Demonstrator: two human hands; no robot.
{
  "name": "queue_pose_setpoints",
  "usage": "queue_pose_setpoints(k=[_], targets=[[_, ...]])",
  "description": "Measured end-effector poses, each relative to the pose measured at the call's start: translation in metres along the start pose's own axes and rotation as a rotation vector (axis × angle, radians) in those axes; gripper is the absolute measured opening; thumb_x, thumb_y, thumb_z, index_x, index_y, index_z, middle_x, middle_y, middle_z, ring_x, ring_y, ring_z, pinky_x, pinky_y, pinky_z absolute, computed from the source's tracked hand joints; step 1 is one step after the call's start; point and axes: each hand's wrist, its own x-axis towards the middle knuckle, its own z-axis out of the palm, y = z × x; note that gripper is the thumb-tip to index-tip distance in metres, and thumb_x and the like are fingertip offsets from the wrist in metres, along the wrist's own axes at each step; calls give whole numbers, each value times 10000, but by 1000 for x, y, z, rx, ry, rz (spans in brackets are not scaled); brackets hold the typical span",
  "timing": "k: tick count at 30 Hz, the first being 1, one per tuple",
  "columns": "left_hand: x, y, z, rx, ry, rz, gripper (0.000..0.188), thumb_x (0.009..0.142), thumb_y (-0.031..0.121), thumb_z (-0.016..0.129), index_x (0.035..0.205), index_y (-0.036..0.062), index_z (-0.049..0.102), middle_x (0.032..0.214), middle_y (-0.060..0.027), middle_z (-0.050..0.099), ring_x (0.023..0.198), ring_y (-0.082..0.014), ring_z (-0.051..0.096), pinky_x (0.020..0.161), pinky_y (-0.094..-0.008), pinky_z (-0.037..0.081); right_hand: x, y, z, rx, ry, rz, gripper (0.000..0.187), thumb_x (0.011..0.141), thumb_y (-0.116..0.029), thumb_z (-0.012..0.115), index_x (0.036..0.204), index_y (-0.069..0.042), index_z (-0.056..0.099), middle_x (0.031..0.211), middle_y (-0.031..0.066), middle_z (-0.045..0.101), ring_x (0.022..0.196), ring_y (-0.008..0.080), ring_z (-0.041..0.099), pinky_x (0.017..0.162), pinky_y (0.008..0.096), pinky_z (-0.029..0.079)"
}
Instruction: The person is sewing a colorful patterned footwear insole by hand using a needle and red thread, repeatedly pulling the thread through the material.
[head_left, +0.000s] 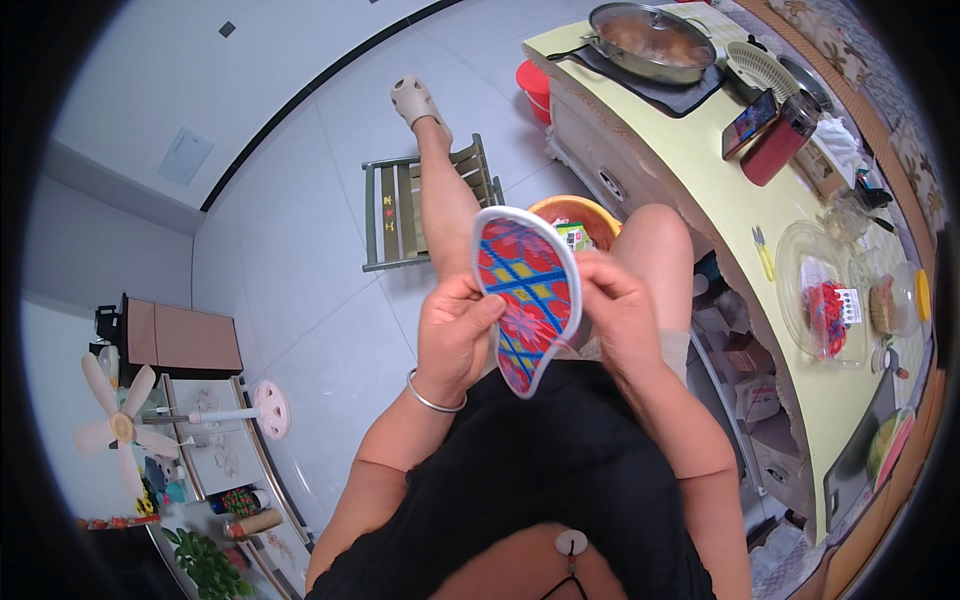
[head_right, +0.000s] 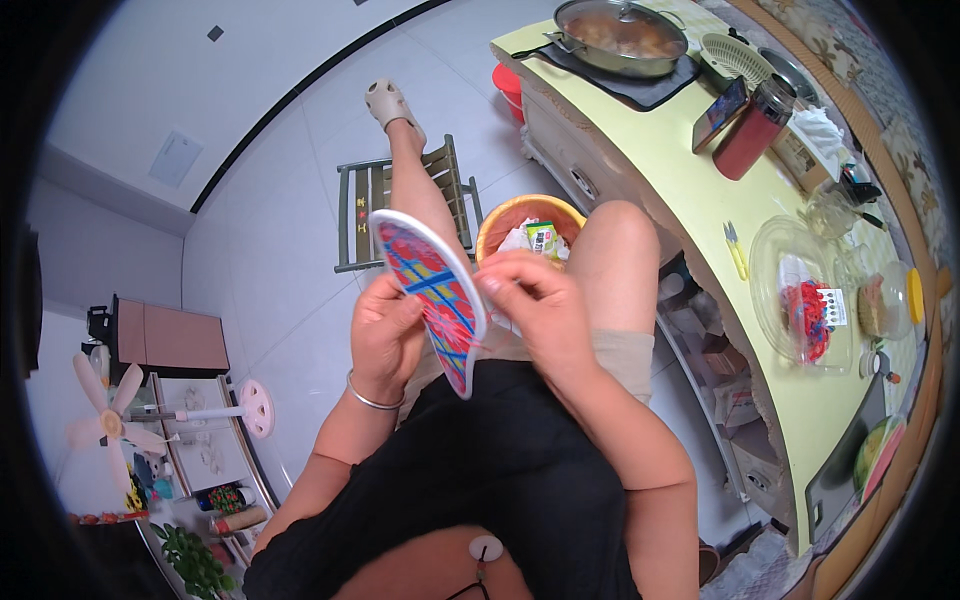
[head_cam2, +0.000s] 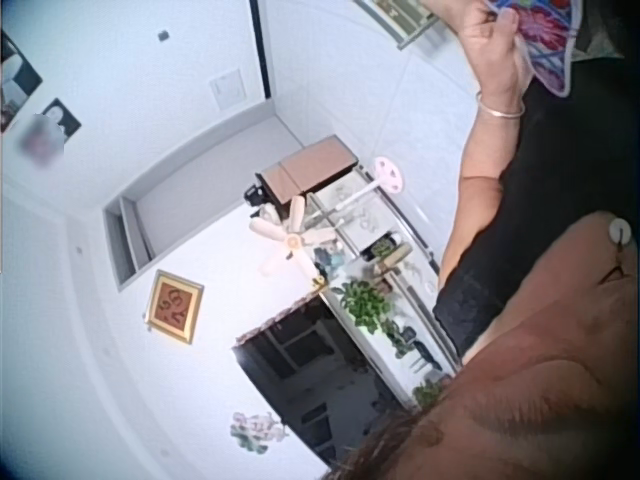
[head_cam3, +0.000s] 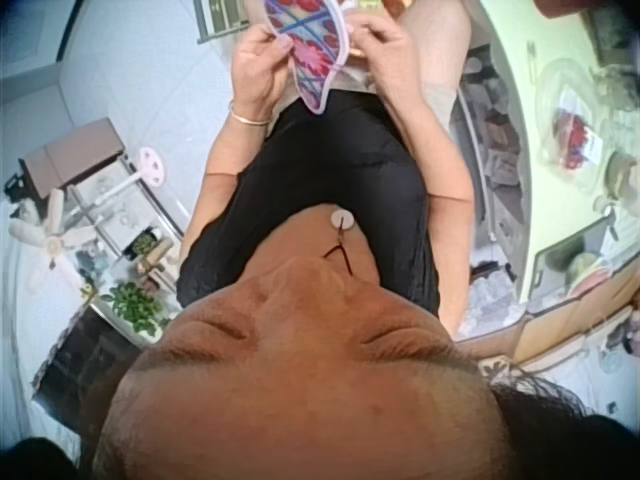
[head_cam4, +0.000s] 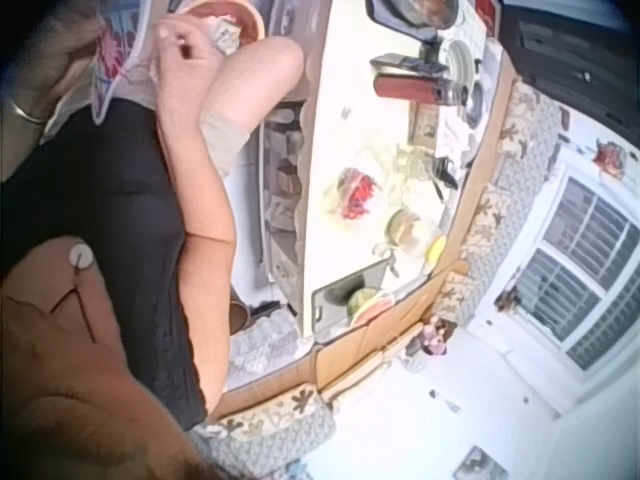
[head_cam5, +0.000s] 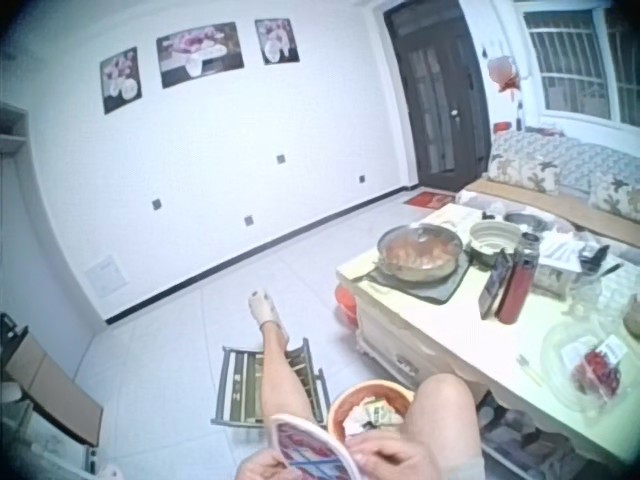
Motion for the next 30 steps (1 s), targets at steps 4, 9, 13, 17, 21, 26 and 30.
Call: queue_pose_setpoints(k=[4, 9, 13, 17, 21, 26, 30], targets=[[0, -9, 6, -70, -64, -138, 98, 872, -19, 571, 964, -48, 557, 969, -141, 646, 873, -163, 627, 818, -301, 527, -11, 6, 16, 495, 3, 429, 145, 855, -9, 597, 992, 20, 632, 926, 109, 664, 771, 129, 649, 673, 232, 530], [-3, -18, 3, -68, -73, -156, 139, 876, -8, 567, 1008, -49, 551, 1013, -136, 638, 912, -168, 621, 854, -313, 512, -1, 8, 16, 623, 129, 440, 97, 875, -24, 565, 960, 17, 589, 936, 109, 654, 782, 159, 638, 687, 277, 538], [-5, -4, -2, -81, -123, -12, 223, 889, 1, 533, 1109, -37, 535, 1117, -141, 607, 1015, -195, 587, 946, -348, 452, 35, 9, -46, 762, 97, 187, 74, 909, -73, 535, 909, -6, 565, 994, 122, 631, 897, 158, 603, 720, 268, 517], [12, 40, -63, -74, 201, 175, 88, 904, 104, 500, 934, 22, 491, 721, -54, 480, 581, -137, 436, 524, -263, 371, 29, -47, -156, 1092, 219, -113, 42, 940, -44, 480, 899, -34, 480, 662, 5, 398, 556, 85, 372, 488, 208, 395], [13, 78, -98, -485, 144, 142, 66, 905, 83, 459, 879, 25, 475, 680, -39, 424, 563, -132, 417, 500, -257, 360, -9, -90, -295, 696, 471, -619, 33, 906, -16, 516, 907, -18, 483, 661, -2, 362, 548, 85, 308, 451, 220, 283], [15, 23, -69, -760, -163, -208, 148, 935, 158, 427, 880, 29, 473, 676, -43, 430, 539, -143, 421, 495, -268, 366, 14, -59, -139, 68, 605, -449, 182, 920, -105, 540, 1085, -31, 555, 705, -31, 431, 573, 57, 385, 483, 172, 296], [17, -12, -40, -898, -361, -459, 176, 940, 180, 421, 895, 20, 480, 658, -49, 440, 525, -152, 431, 478, -268, 361, 3, -25, -20, -405, 123, -260, 87, 873, -63, 585, 950, -32, 609, 783, -12, 596, 675, 86, 551, 617, 219, 445]])
